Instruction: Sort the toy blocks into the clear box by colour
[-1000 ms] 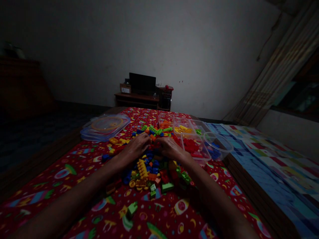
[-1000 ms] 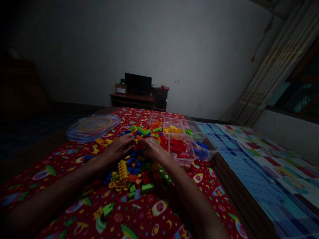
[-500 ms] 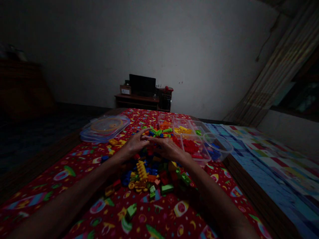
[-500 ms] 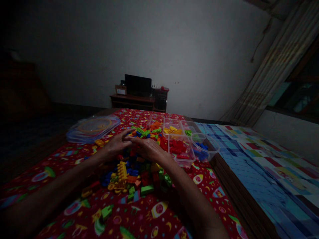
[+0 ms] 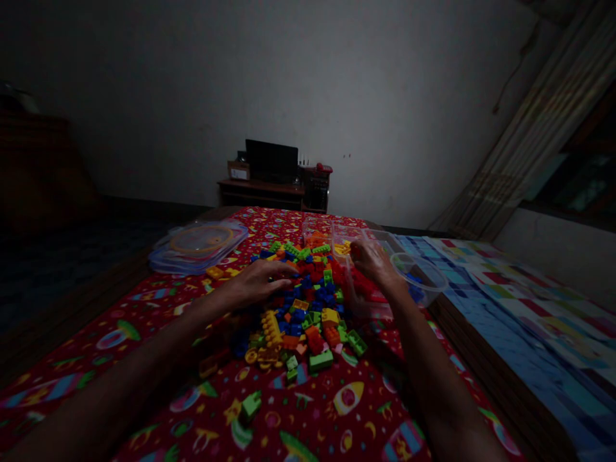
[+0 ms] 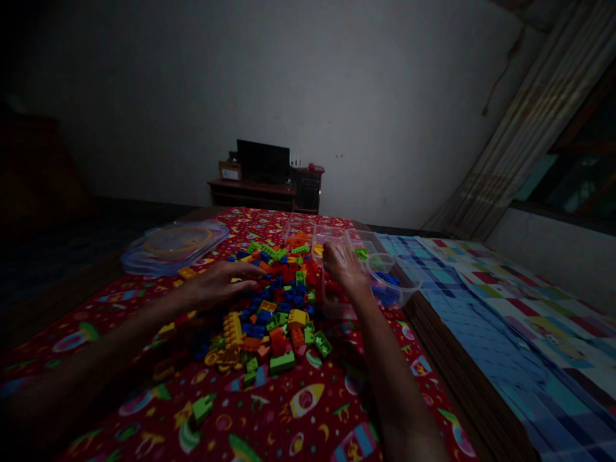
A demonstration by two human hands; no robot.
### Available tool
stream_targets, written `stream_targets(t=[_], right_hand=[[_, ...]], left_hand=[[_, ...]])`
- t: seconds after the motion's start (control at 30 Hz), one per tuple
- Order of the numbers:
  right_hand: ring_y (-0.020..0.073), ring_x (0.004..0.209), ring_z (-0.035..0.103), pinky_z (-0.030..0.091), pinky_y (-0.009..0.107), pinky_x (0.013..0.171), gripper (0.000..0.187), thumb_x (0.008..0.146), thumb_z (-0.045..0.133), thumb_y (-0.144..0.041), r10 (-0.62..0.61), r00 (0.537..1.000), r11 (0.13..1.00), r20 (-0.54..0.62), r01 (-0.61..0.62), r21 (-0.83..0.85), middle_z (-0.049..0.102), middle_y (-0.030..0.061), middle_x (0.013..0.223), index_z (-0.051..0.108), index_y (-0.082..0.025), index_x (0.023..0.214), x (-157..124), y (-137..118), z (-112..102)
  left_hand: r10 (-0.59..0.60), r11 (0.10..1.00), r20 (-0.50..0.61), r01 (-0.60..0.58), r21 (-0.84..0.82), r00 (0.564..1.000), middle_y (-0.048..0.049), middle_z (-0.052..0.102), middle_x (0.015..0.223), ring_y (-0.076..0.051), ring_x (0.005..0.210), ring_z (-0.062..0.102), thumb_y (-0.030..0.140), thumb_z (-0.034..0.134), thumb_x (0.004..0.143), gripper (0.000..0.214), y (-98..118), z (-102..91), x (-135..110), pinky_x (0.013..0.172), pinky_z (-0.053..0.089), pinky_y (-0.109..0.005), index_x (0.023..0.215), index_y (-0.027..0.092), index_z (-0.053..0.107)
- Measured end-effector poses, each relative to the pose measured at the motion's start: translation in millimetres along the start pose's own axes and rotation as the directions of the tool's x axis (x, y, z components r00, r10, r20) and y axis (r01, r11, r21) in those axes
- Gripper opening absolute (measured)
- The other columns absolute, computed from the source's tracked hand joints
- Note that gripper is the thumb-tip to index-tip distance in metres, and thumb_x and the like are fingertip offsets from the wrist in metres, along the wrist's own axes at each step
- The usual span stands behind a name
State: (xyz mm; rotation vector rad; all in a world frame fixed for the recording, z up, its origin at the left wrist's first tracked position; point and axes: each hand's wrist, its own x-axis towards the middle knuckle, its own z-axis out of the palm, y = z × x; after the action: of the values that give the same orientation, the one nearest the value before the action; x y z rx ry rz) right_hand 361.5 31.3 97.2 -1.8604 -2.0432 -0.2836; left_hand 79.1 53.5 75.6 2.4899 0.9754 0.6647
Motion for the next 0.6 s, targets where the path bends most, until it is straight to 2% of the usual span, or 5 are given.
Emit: stream_targets(t=[0.13, 0.27, 0.43, 0.5, 0.6], right_hand=[[0.0202, 0.091, 0.058, 0.040, 0.028, 0.075, 0.027, 0.087, 0.049, -0.020, 0.048, 0.999, 0.999, -0.019, -0.049, -0.022, 0.067, 0.0107, 0.102, 0.063, -0.019, 0.110, 1, 12, -1], [0.0149, 0.078, 0.058, 0.039, 0.024, 0.068, 0.024, 0.086, 0.049, -0.014, -0.173, 0.982, 0.974, 0.079, 0.158, 0.165, 0.069, 0.0077, 0.092, 0.067, -0.017, 0.102, 0, -19, -3], [0.0154, 0.084, 0.059, 0.037, 0.023, 0.069, 0.026, 0.085, 0.056, -0.018, -0.444, 0.878, 0.887, 0.180, 0.403, 0.224, 0.069, 0.0069, 0.095, 0.066, -0.018, 0.109, -14, -67, 19], [0.0161, 0.090, 0.059, 0.036, 0.024, 0.072, 0.029, 0.086, 0.056, -0.019, -0.489, 0.854, 0.869, 0.180, 0.459, 0.186, 0.068, 0.0084, 0.101, 0.064, -0.017, 0.114, -18, -75, 30], [0.0159, 0.083, 0.058, 0.034, 0.025, 0.067, 0.024, 0.088, 0.052, -0.020, -0.474, 0.861, 0.880, 0.186, 0.458, 0.124, 0.068, 0.0083, 0.095, 0.065, -0.017, 0.108, -18, -77, 33]], left_hand=[[0.113, 0.987, 0.045, -0.117, 0.107, 0.993, -0.0068, 0.068, 0.113, -0.022, 0.102, 0.063, 0.037, 0.051, 0.087, 0.033, -11, 6.3, -2, 0.090, 0.048, -0.031, 0.110, 0.019, 0.065], [0.177, 0.968, 0.083, -0.188, 0.166, 0.981, -0.0061, 0.062, 0.123, -0.022, 0.113, 0.057, 0.039, 0.054, 0.087, 0.036, -29, 18.3, -7, 0.097, 0.043, -0.032, 0.120, 0.024, 0.060], [0.082, 0.969, 0.108, -0.105, 0.225, 0.991, -0.0066, 0.063, 0.120, -0.023, 0.109, 0.059, 0.034, 0.057, 0.085, 0.038, -31, 24.1, -10, 0.093, 0.046, -0.033, 0.122, 0.023, 0.058], [0.049, 0.972, 0.107, -0.072, 0.223, 0.993, -0.0055, 0.066, 0.115, -0.022, 0.105, 0.061, 0.030, 0.055, 0.085, 0.035, -26, 22.3, -9, 0.090, 0.047, -0.031, 0.119, 0.022, 0.059], [0.039, 0.975, 0.096, -0.059, 0.215, 0.995, -0.0048, 0.067, 0.110, -0.021, 0.100, 0.063, 0.027, 0.054, 0.083, 0.034, -19, 17.2, -7, 0.085, 0.048, -0.028, 0.116, 0.021, 0.060]])
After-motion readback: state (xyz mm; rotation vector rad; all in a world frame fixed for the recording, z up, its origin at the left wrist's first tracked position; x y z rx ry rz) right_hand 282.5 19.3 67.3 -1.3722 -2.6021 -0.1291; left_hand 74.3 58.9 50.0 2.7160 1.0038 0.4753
